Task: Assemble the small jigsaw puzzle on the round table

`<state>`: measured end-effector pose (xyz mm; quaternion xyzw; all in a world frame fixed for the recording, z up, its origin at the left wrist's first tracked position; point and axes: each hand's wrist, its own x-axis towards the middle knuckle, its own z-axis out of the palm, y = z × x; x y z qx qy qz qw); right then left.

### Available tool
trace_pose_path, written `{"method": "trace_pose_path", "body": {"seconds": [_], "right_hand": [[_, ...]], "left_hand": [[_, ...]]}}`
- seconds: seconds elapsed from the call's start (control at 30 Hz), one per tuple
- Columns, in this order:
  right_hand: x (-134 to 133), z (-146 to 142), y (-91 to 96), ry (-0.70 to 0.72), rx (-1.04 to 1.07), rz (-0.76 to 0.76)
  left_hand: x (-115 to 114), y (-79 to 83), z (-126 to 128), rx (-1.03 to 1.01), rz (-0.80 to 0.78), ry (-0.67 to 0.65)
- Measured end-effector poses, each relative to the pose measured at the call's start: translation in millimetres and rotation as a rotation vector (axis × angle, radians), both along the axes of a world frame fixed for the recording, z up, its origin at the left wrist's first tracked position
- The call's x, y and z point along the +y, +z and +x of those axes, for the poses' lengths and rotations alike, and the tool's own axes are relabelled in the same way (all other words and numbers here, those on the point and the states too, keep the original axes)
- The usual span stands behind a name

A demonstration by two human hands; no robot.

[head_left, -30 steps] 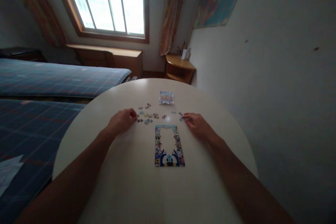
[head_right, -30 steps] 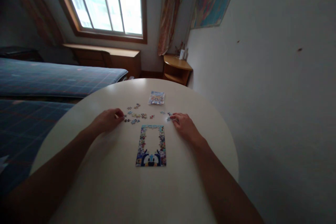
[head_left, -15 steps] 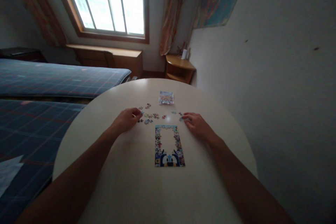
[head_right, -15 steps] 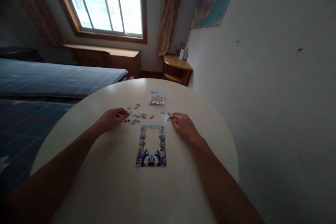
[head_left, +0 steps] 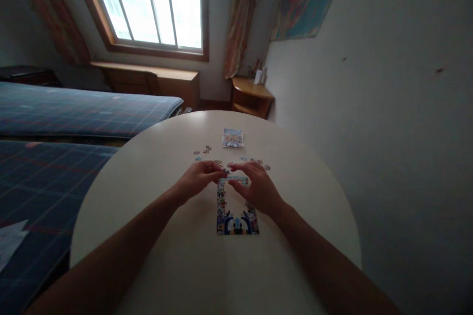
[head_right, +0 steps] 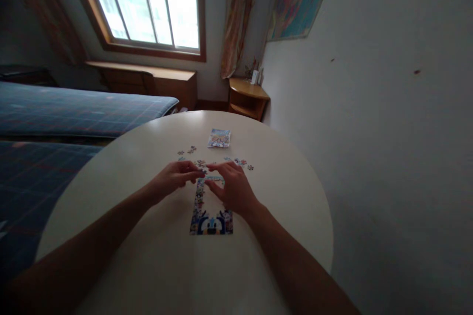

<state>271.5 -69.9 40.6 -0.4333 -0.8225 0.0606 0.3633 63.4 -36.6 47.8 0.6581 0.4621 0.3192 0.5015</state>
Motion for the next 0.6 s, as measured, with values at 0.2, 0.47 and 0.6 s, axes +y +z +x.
{"method": "trace_pose_path", "body": {"seconds": [0.2, 0.47, 0.6], "right_hand": [[2.8, -1.8, -1.0, 0.053, 0.048, 0.071], [23.2, 33.7, -7.7, -0.099, 0.017, -0.123], [34.0, 51.3, -11.0, -0.205, -0.025, -0.198]], "left_hand": [[-4.9, -6.5, 9.9, -0.037, -0.010, -0.087], [9.6, -16.5, -16.9, 0.655, 0.493, 0.161], [15.2, -16.2, -28.6, 0.876, 0.451, 0.211]]}}
